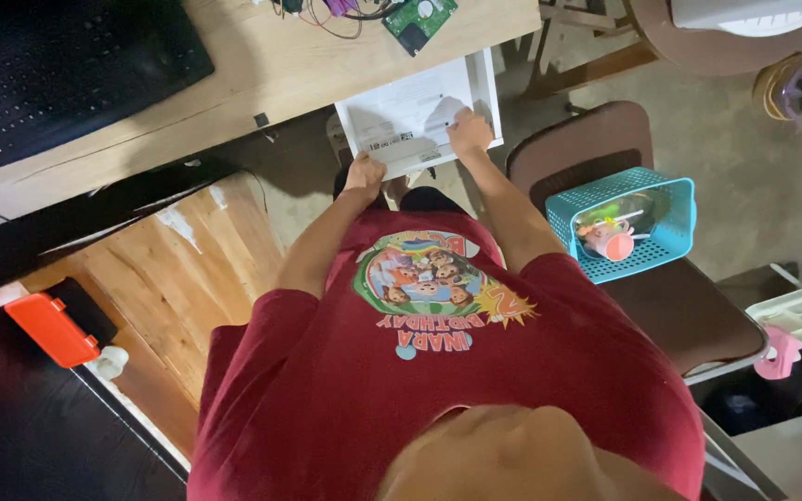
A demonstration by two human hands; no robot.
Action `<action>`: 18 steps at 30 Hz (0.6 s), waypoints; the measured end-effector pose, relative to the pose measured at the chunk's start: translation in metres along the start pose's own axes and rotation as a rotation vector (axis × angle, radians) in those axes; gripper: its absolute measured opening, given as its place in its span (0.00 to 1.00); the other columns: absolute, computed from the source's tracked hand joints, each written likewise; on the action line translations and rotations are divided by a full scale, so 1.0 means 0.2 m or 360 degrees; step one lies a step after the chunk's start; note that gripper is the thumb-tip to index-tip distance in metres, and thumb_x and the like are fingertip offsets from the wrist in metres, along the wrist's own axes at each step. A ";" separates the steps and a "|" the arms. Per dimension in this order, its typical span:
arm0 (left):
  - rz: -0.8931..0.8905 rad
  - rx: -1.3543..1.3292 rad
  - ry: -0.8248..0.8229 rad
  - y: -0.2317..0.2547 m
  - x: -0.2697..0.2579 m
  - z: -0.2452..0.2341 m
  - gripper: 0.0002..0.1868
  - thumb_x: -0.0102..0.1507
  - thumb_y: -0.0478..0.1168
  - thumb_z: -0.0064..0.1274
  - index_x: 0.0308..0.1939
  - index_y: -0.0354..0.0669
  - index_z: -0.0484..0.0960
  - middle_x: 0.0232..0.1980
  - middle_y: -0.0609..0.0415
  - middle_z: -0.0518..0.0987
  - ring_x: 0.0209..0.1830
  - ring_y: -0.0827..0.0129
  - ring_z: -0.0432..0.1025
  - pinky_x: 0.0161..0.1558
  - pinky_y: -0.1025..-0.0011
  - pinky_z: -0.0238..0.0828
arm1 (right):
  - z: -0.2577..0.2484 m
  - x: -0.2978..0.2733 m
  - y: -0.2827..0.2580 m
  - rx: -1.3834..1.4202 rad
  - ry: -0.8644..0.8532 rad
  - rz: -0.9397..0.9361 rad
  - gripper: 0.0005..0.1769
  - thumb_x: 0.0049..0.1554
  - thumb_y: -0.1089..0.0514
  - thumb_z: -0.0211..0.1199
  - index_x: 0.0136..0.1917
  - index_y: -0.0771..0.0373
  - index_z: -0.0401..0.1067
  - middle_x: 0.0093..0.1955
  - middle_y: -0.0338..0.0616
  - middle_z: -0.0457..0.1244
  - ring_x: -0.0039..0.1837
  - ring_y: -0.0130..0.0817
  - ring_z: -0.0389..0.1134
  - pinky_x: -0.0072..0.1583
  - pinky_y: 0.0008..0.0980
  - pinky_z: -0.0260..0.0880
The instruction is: The person wipes a wooden desk surface with a cloth, then opens a desk drawer and removes various items including a notebook, cables, a hard drive, and small electronics. The person places the items on the desk, briefly inspects them, and returns some to the drawer.
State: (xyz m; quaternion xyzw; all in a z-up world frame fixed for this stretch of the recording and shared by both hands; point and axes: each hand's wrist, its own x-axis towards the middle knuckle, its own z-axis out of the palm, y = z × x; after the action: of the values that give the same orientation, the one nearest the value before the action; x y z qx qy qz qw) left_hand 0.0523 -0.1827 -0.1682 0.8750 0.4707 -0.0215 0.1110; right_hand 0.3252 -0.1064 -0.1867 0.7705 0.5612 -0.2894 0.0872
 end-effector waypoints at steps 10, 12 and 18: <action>-0.0270 -0.0670 -0.0125 0.14 0.04 -0.44 0.37 0.61 0.60 0.52 0.62 0.34 0.74 0.60 0.39 0.76 0.61 0.45 0.68 0.68 0.52 0.55 | -0.51 0.06 -0.30 0.0054 0.0443 -0.0862 0.50 0.49 0.71 0.69 0.79 0.66 0.49 0.80 0.64 0.41 0.79 0.66 0.45 0.77 0.52 0.54; -0.0376 -0.0855 0.0125 0.16 0.06 -0.45 0.30 0.62 0.49 0.54 0.63 0.32 0.73 0.63 0.40 0.76 0.63 0.46 0.68 0.66 0.57 0.62 | -0.50 0.13 -0.30 -0.0288 0.0185 -0.0770 0.39 0.54 0.62 0.67 0.75 0.70 0.57 0.69 0.59 0.47 0.65 0.52 0.54 0.64 0.43 0.64; -0.0470 -0.0889 0.0103 0.11 0.07 -0.44 0.26 0.61 0.40 0.53 0.61 0.31 0.75 0.61 0.39 0.75 0.63 0.47 0.68 0.67 0.56 0.60 | -0.61 -0.04 -0.35 0.0232 0.0282 -0.0723 0.44 0.48 0.73 0.66 0.75 0.67 0.53 0.77 0.58 0.44 0.72 0.61 0.58 0.70 0.48 0.68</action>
State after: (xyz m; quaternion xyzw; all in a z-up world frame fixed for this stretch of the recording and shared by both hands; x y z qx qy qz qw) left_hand 0.0717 -0.1643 -0.0805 0.7331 0.5837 0.1206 0.3276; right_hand 0.3021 -0.0321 -0.0696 0.6513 0.7030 -0.2726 -0.0854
